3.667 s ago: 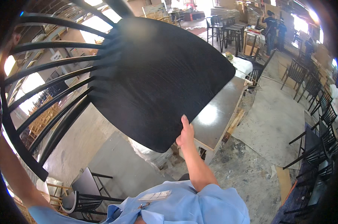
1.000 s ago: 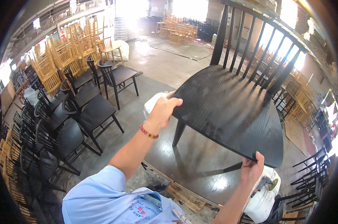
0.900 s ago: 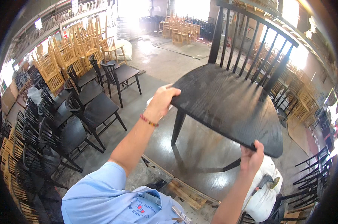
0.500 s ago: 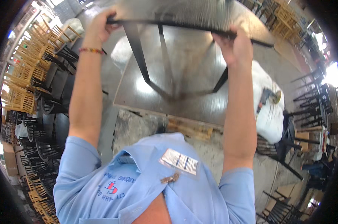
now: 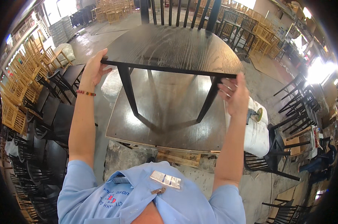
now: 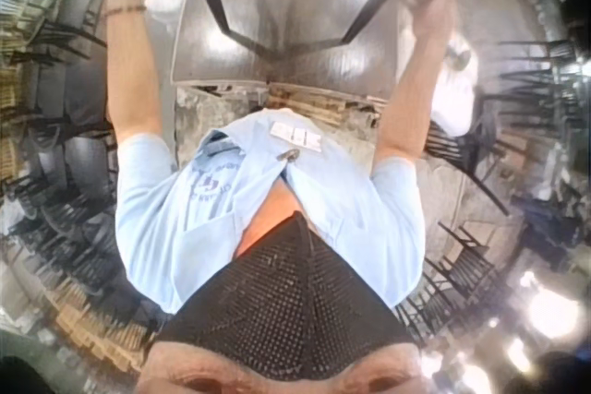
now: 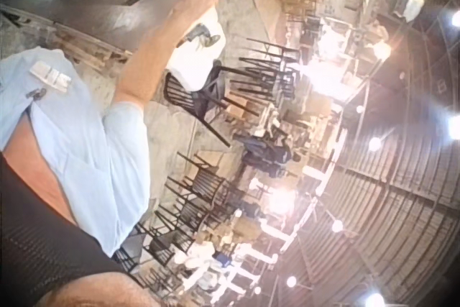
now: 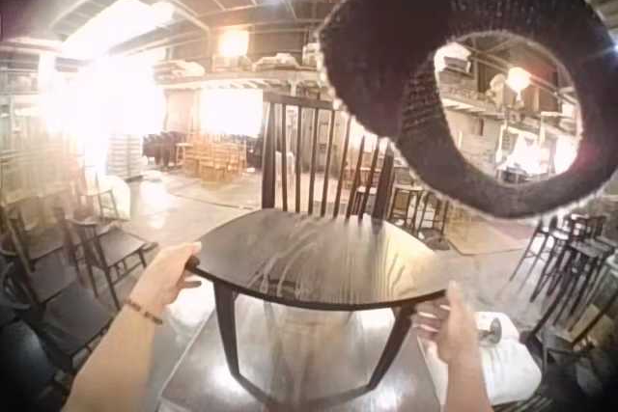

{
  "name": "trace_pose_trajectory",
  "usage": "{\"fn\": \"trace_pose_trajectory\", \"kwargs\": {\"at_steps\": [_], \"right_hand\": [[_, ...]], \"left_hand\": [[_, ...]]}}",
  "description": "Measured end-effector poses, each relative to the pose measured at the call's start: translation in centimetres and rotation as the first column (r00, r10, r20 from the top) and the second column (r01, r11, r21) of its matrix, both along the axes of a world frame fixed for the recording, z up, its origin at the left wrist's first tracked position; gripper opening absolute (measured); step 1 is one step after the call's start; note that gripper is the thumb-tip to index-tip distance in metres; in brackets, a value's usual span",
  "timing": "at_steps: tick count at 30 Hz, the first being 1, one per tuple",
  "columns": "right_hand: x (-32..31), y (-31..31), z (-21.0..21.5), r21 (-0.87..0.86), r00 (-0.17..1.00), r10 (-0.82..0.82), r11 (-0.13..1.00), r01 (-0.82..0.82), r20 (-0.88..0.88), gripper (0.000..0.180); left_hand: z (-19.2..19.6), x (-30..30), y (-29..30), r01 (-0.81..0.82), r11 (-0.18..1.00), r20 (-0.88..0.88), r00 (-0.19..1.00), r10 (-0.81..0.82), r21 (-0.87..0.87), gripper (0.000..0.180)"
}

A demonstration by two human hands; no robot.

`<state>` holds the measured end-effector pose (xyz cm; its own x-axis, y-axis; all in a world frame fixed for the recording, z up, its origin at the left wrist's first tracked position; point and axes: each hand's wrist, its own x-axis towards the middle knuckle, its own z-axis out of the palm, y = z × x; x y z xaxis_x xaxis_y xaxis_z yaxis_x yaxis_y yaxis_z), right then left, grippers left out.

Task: The person uses a handheld rotary tool with a polishing pad to smooth the ends of chair legs, then wipes each leg with a cloth. They repeat this process on multiple chairs, moving each finished chair aside and bringing a new one into position.

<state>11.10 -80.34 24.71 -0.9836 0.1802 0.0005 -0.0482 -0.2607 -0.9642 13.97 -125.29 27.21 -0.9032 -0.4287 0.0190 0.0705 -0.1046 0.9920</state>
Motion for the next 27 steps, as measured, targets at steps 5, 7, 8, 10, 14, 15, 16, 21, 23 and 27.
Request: {"fn": "trace_pose_trajectory", "kwargs": {"at_steps": [5, 7, 8, 10, 14, 15, 16, 21, 23, 27], "right_hand": [[-1.8, 2.7, 1.5, 0.173, 0.996, -0.053, 0.983, 0.064, -0.064, 0.044], [-2.1, 2.4, 1.2, 0.105, 0.998, -0.018, 0.994, 0.025, -0.063, 0.037], [-2.0, 2.2, 1.1, 0.077, 0.998, 0.003, 0.997, 0.001, -0.058, 0.035], [-2.3, 1.9, 1.3, 0.057, 0.998, 0.0, 0.998, 0.003, -0.06, 0.033], [-2.7, 2.2, 1.0, 0.052, 0.997, -0.016, 0.998, 0.02, -0.077, 0.03], [-2.6, 2.4, 1.1, 0.081, 0.996, -0.026, 0.996, 0.033, -0.082, 0.03], [-2.6, 2.6, 1.2, 0.109, 0.996, -0.036, 0.993, 0.045, -0.087, 0.03], [-2.4, 2.4, 1.3, 0.119, 0.995, -0.055, 0.991, 0.064, -0.08, 0.031], [-2.3, 2.5, 1.6, 0.14, 0.995, -0.041, 0.989, 0.053, -0.086, 0.031], [-2.2, 2.0, 1.6, 0.123, 0.994, -0.066, 0.989, 0.077, -0.085, 0.031]], "left_hand": [[0.2, 0.5, -0.4, -0.048, 0.997, 0.033, 0.998, 0.05, -0.059, 0.042], [0.6, 0.3, -0.3, -0.051, 0.997, 0.045, 0.998, 0.054, -0.063, 0.044], [0.2, 0.6, -0.6, -0.043, 0.998, 0.057, 0.997, 0.045, -0.047, 0.044], [0.2, 0.4, -1.3, -0.013, 0.999, 0.054, 0.998, 0.015, -0.034, 0.047], [-0.1, 0.2, -0.9, 0.014, 1.0, 0.047, 0.999, -0.013, -0.011, 0.05], [-0.2, 0.3, -0.6, 0.007, 1.0, 0.045, 0.999, -0.007, 0.005, 0.051], [-0.4, 0.3, -0.2, 0.001, 1.0, 0.044, 0.999, -0.002, 0.021, 0.052], [0.2, 0.7, -0.1, -0.017, 1.0, 0.013, 1.0, 0.017, -0.01, 0.037], [0.1, 1.4, -0.6, 0.021, 1.0, 0.02, 1.0, -0.021, 0.001, 0.037], [0.2, 0.9, -1.1, -0.014, 0.998, 0.034, 0.999, 0.016, -0.058, 0.049]]}}
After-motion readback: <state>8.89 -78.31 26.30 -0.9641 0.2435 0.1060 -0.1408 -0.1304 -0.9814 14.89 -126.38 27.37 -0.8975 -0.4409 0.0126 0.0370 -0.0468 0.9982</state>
